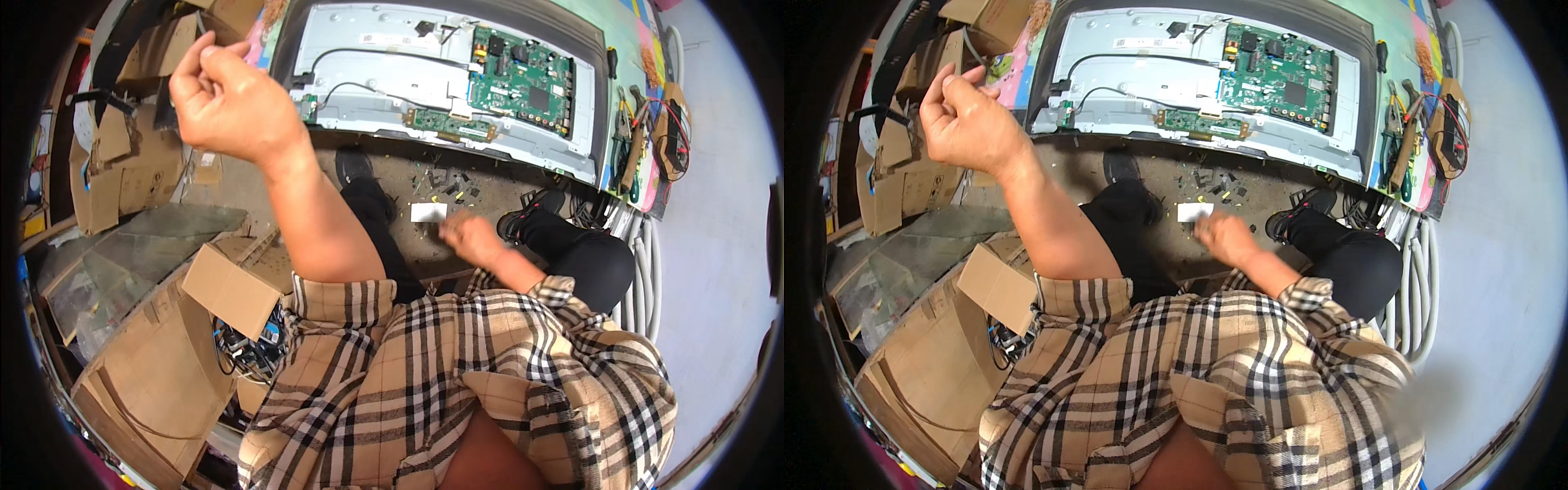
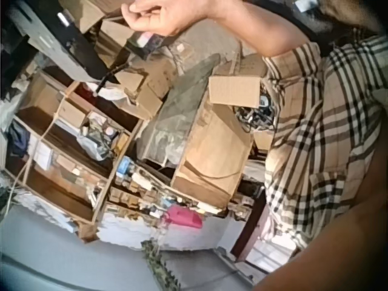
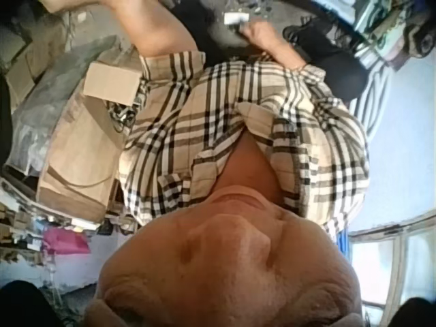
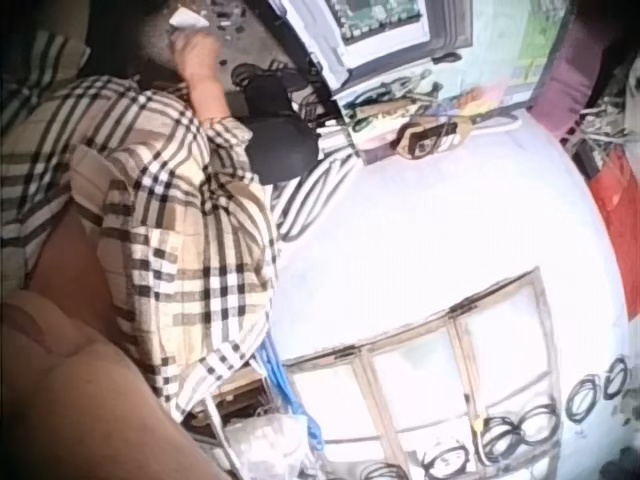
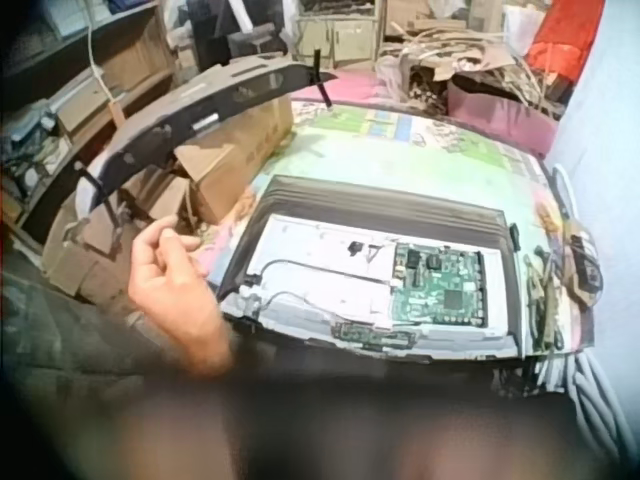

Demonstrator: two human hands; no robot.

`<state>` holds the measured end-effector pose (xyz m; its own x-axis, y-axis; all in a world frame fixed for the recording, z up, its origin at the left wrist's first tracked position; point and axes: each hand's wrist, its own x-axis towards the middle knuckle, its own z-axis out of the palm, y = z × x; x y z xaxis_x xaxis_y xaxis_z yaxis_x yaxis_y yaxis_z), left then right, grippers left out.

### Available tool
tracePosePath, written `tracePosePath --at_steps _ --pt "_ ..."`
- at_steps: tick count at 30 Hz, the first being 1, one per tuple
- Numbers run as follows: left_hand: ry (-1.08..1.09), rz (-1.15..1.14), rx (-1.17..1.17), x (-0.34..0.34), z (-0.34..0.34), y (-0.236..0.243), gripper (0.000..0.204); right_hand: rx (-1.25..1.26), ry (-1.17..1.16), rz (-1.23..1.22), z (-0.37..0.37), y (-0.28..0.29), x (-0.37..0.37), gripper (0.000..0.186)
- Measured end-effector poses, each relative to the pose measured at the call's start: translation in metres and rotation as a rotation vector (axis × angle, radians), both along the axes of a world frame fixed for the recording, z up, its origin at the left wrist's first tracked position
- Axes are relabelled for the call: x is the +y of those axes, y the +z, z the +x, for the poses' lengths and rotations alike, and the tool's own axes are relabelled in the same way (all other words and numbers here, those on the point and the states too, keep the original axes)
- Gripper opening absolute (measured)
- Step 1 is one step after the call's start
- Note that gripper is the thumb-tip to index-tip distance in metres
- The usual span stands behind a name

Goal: The person cleans the back of a disassembled television with a brush and then uses a multimeter to test various points on the circuit board.

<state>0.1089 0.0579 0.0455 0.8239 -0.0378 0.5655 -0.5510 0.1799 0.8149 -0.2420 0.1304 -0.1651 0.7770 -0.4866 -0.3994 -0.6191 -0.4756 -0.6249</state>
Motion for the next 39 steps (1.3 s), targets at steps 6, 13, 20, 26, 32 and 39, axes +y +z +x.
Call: tracePosePath --at_steps 6,13,20,26,32,39 --pt "-0.053 0.042 0.036 -0.01 -0.008 0.0 0.015 -0.695 -0.248 -0.26 0.088 0.108 -0.069 0.019" --pt "-0.039 0.09 0.078 -0.008 -0.011 0.001 0.016 -0.715 -0.331 -0.319 0.122 0.091 -0.078 0.021" --pt "-0.077 0.1 0.112 -0.013 -0.018 0.003 0.016 -0.525 -0.472 -0.548 0.029 0.142 -0.082 0.013" --pt "-0.064 0.176 0.087 -0.023 -0.022 -0.006 0.015 -0.762 -0.392 -0.484 0.075 0.16 -0.102 0.011" --pt "-0.084 0.202 0.071 -0.024 -0.018 -0.01 0.016 -0.678 -0.732 -0.266 0.106 0.123 -0.165 0.012" --pt "-0.071 0.226 0.108 -0.02 -0.014 -0.01 0.016 -0.672 -0.819 -0.167 0.07 0.172 -0.209 0.021"
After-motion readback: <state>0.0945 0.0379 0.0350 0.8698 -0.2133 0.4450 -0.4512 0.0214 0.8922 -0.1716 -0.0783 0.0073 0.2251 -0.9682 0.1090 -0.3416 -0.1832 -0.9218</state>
